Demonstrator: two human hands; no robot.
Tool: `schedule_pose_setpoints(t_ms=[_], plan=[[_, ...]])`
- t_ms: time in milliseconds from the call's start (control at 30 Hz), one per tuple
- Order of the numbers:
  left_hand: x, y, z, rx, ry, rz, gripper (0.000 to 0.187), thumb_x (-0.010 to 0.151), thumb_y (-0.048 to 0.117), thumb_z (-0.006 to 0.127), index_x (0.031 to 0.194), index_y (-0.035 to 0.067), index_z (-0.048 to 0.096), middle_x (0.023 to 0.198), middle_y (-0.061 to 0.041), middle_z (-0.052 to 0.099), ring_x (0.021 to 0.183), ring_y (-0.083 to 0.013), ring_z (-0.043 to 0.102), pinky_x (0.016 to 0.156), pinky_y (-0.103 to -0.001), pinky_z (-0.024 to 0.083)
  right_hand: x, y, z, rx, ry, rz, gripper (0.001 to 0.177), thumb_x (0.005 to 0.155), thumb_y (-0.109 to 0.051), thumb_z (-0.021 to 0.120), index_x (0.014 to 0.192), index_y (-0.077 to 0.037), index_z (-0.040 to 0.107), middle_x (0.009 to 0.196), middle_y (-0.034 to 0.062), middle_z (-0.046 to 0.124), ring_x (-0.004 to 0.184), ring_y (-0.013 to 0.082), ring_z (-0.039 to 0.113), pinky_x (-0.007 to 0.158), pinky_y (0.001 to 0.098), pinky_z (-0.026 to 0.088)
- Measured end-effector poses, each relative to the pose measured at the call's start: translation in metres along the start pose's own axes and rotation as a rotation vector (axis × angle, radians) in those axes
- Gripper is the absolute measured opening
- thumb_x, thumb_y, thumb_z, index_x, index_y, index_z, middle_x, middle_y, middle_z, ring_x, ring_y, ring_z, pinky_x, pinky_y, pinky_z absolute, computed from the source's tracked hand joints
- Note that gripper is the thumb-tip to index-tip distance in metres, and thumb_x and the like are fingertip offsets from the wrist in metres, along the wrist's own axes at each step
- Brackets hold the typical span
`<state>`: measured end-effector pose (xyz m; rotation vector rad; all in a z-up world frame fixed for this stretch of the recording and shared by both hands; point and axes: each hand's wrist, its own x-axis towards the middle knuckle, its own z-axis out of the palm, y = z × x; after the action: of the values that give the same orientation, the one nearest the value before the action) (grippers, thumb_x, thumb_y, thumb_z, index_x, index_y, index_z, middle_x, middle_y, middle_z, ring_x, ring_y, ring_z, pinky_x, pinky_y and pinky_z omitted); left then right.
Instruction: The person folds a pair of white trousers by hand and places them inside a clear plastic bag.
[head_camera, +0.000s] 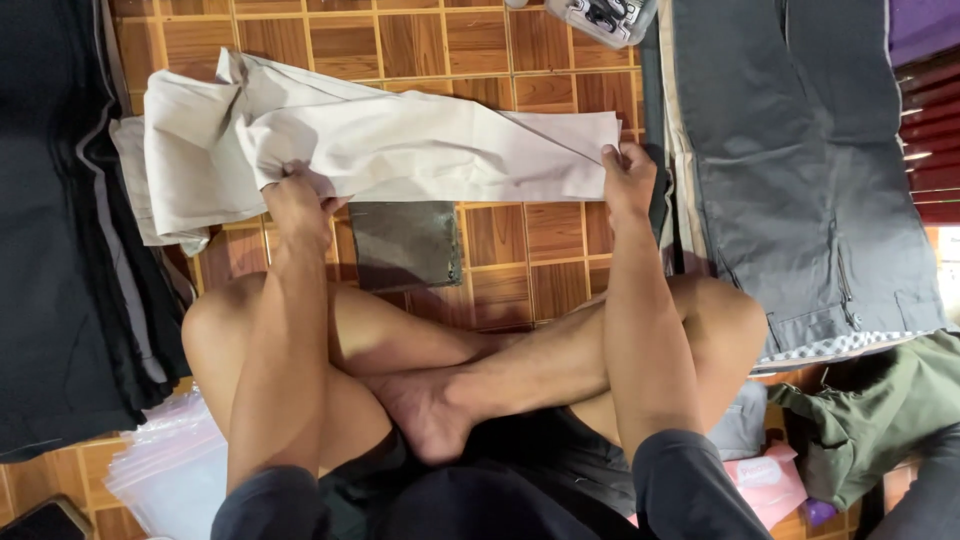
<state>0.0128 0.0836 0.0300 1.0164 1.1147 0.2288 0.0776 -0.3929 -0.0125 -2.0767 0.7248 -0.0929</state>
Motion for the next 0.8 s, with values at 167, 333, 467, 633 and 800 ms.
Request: schedule_pose_setpoints(t_ms=[167,333,467,633,800], plan=[[0.065,-0.036,-0.027,-0.154,0.027,0.182,0.048,0.104,0.029,0.06,0.135,0.0,0.038,0.114,-0.021,0.054,0.086,-0.0301,0.065,0.084,-0.078,0.059,-0.063,-0.113,-0.049,0.625,-0.054,-0.14,0.018,0.101,-0.032,0.07,0.105,-0.015,0.068,0.084,0.0039,0.064,0.064,0.0139,0.061,0.047,0.0274,0.055],[0.067,-0.042,-0.03,-0.064,0.076,0.093,0.068,0.096,0.024,0.076,0.145,-0.002,0.036,0.14,-0.033,0.047,0.125,-0.0555,0.058,0.097,-0.072,0.054,-0.017,-0.021,-0.02,0.067,0.059,-0.126,0.025,0.093,-0.034,0.074,0.096,-0.009,0.075,0.074,0.0093,0.066,0.057,0.0228,0.066,0.043,0.0383,0.054],[-0.009,0.015,-0.001,-0.314,0.069,0.077,0.082,0.091,0.022,0.084,0.145,-0.007,0.029,0.143,-0.038,0.039,0.133,-0.0576,0.049,0.105,-0.077,0.043,0.011,0.022,-0.013,-0.039,0.089,-0.085,0.027,0.088,-0.04,0.076,0.095,-0.014,0.078,0.075,0.0036,0.065,0.066,0.0186,0.065,0.059,0.0386,0.054],[0.006,0.013,-0.013,-0.551,-0.16,0.175,0.049,0.105,0.02,0.07,0.145,0.003,0.047,0.139,-0.027,0.056,0.131,-0.0471,0.058,0.109,-0.072,0.048,-0.035,-0.058,-0.032,0.107,0.074,-0.255,0.015,0.095,-0.029,0.069,0.095,-0.015,0.074,0.072,-0.0002,0.059,0.072,0.0112,0.055,0.069,0.0309,0.05],[0.033,-0.002,-0.026,-0.445,-0.253,0.111,0.038,0.106,0.025,0.059,0.137,0.003,0.058,0.133,-0.027,0.066,0.126,-0.0462,0.065,0.102,-0.071,0.057,0.006,0.013,-0.019,0.003,0.099,-0.142,0.024,0.093,-0.032,0.074,0.106,-0.011,0.074,0.083,0.0074,0.07,0.078,0.0193,0.068,0.066,0.0383,0.056]])
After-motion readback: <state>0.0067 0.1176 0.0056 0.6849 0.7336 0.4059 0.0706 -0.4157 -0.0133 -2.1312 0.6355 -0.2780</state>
